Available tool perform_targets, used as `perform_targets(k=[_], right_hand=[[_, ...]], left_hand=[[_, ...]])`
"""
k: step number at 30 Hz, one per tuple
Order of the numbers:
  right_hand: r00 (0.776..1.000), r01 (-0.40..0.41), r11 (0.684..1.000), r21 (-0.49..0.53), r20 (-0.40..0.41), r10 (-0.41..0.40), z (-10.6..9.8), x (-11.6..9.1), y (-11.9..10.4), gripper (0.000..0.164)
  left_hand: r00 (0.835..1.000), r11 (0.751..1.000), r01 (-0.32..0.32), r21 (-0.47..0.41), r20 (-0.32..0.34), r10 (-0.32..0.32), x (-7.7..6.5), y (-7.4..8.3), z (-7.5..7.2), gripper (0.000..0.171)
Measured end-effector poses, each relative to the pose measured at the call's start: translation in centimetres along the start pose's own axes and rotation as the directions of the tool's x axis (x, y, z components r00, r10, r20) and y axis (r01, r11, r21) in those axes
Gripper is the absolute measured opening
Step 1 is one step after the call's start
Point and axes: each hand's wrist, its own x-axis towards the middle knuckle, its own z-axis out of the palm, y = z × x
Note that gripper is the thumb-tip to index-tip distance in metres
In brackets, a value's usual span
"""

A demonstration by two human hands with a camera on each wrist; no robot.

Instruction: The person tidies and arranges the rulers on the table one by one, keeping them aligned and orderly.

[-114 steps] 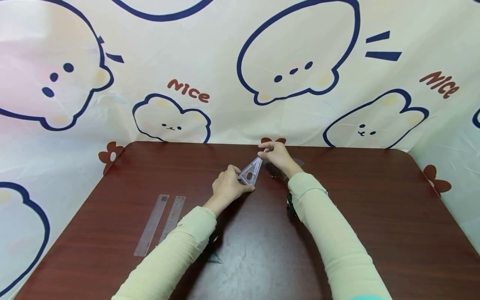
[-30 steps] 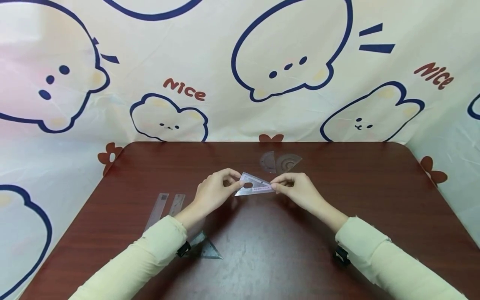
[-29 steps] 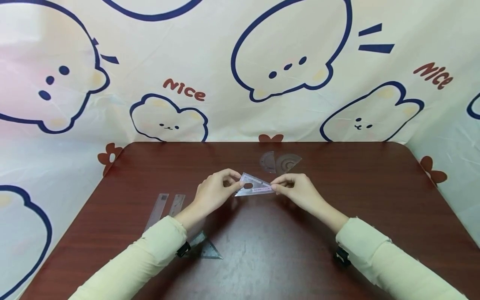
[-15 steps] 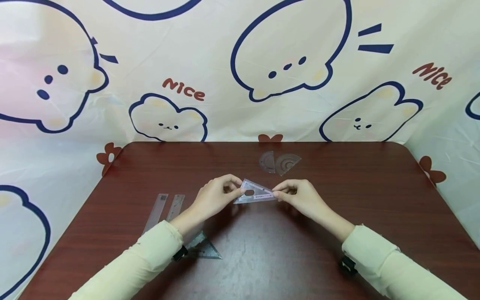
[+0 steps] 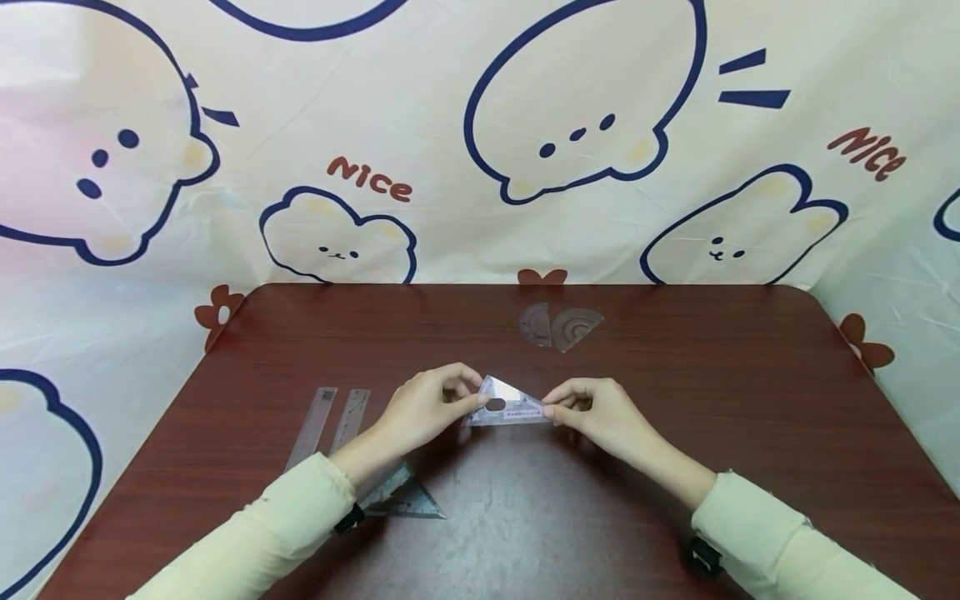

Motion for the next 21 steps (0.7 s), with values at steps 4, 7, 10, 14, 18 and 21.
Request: perform_targets(k=[4,7,10,14,18,21], right_hand=[[1.000,0.004,1.000,0.001,0.017,-0.004,0.2,-0.4,0.2,0.012],[0.999,0.001,1.000,-0.006,0.037,-0.001,0.4,-0.8,0.2,0.010],[0.998,-0.001,1.000,-0.010,0.056,0.002,0.5,-1.3,0.2,0.011],[0.996,-0.008,1.000,0.005,0.085,0.008,0.7,-1.9,0.1,0.014],[0.995,-0.011,1.000,0.025,0.101,0.009,0.9,-2.5,0.0,0.015],[0.995,-0.012,1.000,0.027,0.100,0.009,1.1,-2.7,0.0,0.015]], left_hand=[[0.999,1.000,-0.025,0.006,0.021,0.025,-0.5,0.1,-0.3,0.020],[0.998,0.999,-0.048,0.017,0.038,0.047,-0.9,0.2,-0.5,0.020],[0.997,0.998,-0.067,0.015,0.049,0.066,-1.3,0.3,-0.5,0.020],[0.995,0.996,-0.082,0.019,0.060,0.081,-1.9,0.4,-0.3,0.020],[0.995,0.997,-0.079,0.026,0.070,0.077,-2.3,0.4,-0.2,0.020],[0.994,0.997,-0.076,0.026,0.085,0.073,-2.3,0.3,-0.1,0.020]])
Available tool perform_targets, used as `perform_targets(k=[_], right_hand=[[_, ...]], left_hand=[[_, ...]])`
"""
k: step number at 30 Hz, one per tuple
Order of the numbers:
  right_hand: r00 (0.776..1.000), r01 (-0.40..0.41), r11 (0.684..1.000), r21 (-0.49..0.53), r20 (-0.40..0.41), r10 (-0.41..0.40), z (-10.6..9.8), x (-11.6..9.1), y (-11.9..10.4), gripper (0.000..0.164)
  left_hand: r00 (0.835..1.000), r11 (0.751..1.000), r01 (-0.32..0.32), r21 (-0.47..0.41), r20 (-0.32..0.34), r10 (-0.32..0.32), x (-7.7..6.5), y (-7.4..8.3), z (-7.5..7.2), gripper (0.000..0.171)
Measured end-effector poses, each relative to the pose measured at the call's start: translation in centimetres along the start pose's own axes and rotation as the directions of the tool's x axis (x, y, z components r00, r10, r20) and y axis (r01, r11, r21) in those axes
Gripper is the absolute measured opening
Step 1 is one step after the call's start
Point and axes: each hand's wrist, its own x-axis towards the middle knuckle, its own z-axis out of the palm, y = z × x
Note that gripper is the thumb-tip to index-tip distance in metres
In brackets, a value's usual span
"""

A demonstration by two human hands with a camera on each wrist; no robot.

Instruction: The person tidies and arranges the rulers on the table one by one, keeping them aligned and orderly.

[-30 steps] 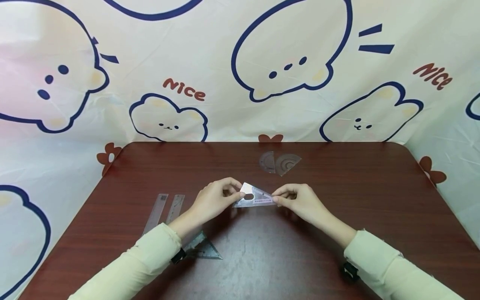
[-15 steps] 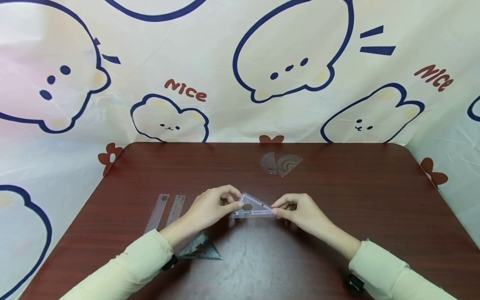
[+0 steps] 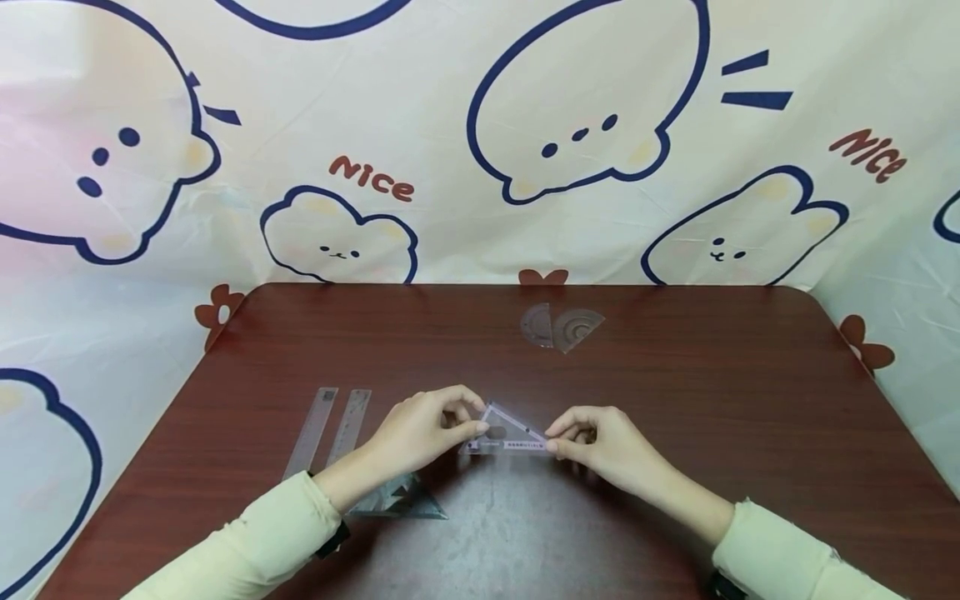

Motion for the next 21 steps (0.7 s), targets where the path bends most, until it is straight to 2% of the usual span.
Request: perform_targets(k=[6,10,21], right_hand=[[1.000,-0.011,1.000,-0.028,0.022,0.011,0.4,-0.7,0.2,0.015],[1.000,-0.011,0.999,-0.053,0.006,0.011,0.8,-1.1,0.3,0.013],[1.000,0.010,0.994,-0.107,-0.015,-0.012,1.9,-1.6,0.8,0.008]], left_hand=[[0.997,1.000,-0.002,-0.013,0.073,0.003,-0.4,-0.1,0.4,0.020],[0.994,1.000,-0.016,-0.016,0.108,0.018,-0.8,-0.3,0.8,0.018],[0.988,0.999,-0.035,0.004,0.148,0.034,-1.4,-0.7,1.1,0.014]])
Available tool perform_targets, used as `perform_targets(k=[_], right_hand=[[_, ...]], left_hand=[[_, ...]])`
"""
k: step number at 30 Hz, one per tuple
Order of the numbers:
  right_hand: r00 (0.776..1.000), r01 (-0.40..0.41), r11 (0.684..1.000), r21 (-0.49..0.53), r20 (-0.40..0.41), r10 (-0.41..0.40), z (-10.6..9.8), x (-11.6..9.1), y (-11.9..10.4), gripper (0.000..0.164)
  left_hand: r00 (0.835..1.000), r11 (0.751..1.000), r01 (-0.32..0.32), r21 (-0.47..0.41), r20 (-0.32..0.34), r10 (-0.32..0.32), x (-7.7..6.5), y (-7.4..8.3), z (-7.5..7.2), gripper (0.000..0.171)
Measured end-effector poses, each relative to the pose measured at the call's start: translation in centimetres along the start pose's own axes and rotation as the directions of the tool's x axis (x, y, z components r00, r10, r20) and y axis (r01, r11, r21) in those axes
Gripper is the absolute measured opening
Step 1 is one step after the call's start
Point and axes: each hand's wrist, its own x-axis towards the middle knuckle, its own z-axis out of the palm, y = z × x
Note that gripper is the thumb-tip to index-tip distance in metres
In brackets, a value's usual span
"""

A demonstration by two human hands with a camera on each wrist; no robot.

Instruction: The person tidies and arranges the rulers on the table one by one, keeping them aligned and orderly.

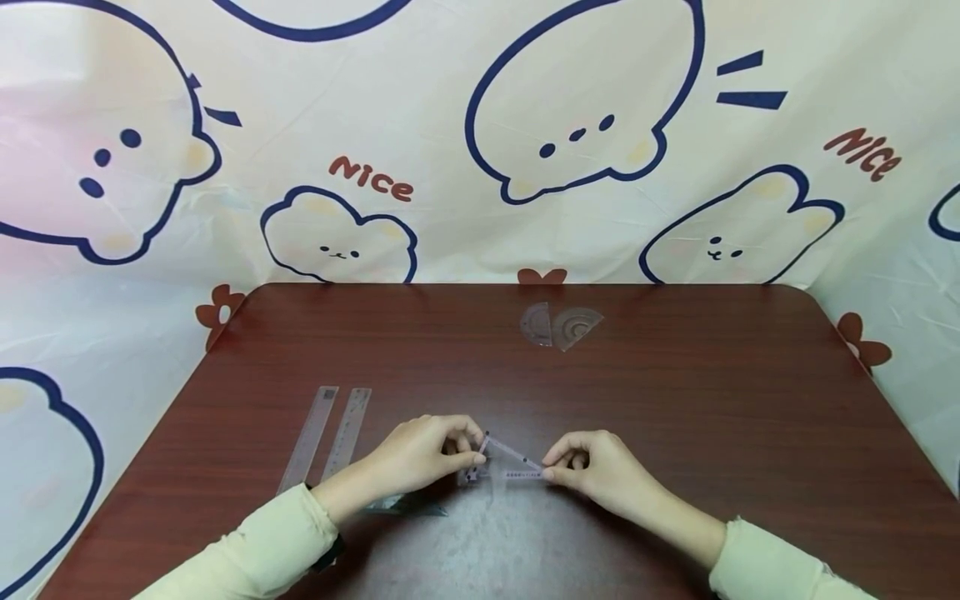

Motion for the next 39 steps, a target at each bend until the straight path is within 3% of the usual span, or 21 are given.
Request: perform_targets(k=[11,15,22,39], right_hand=[[1.000,0.002,1.000,-0.011,0.017,-0.002,1.0,-0.6,0.5,0.010],[0.999,0.031,0.995,-0.095,-0.024,-0.033,1.2,-0.5,0.4,0.009],[0.999,-0.001,0.982,-0.186,-0.038,-0.007,2.1,-0.9,0.1,0.013],[0.998,-0.011,0.946,-0.323,-0.057,-0.008,2.4,-0.8,-0.8,0.017]], left_hand=[[0.998,0.999,0.020,-0.027,0.067,-0.018,-0.3,-0.2,0.4,0.015],[0.996,0.999,0.027,-0.026,0.086,-0.024,-0.3,-0.4,0.5,0.014],[0.992,0.999,0.030,0.024,0.123,-0.033,-0.6,-0.8,0.7,0.016],[0.997,0.979,-0.005,0.202,0.079,-0.012,-0.4,-0.8,0.4,0.018]])
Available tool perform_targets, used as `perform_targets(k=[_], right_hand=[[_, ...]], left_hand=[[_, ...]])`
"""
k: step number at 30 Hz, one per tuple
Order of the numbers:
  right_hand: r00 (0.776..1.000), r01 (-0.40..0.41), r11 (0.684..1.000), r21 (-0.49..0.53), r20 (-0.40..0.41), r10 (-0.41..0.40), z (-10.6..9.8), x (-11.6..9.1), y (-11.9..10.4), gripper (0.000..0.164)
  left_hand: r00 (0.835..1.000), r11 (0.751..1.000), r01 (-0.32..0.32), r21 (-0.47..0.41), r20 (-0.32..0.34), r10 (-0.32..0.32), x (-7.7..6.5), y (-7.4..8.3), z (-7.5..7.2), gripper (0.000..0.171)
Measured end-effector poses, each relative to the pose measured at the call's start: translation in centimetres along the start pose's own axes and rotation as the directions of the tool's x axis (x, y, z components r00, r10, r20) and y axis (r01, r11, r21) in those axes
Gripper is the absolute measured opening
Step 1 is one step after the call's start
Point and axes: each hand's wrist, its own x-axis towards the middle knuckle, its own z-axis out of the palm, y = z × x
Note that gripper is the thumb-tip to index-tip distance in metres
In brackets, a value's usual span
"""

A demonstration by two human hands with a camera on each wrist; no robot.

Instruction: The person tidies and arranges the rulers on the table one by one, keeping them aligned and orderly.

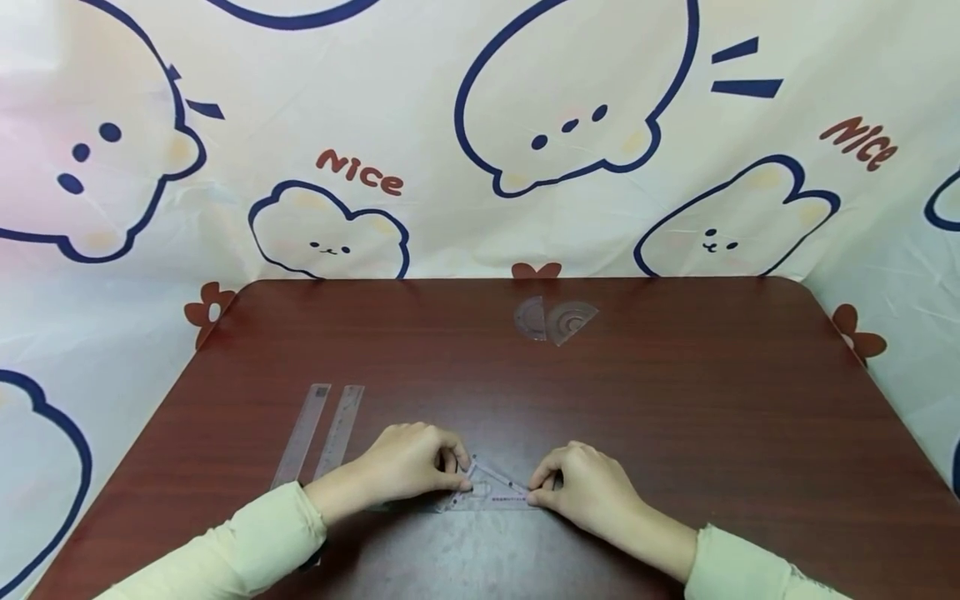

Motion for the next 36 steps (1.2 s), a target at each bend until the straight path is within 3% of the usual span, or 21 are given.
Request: perform_targets(k=[10,23,36], right_hand=[[1.000,0.005,0.999,-0.045,0.003,-0.005,-0.1,0.0,-0.3,0.017],[1.000,-0.008,0.997,-0.074,-0.008,0.008,-0.2,0.0,-0.5,0.018],[1.000,0.027,0.999,-0.022,-0.011,-0.027,-1.3,0.7,-0.5,0.018]], left_hand=[[1.000,1.000,-0.005,0.030,-0.024,0.006,-0.3,0.0,0.0,0.020],[0.999,0.990,-0.021,0.139,-0.031,0.026,0.1,0.3,-0.2,0.019],[0.993,0.999,-0.025,0.032,-0.114,0.028,0.4,0.4,0.1,0.008]])
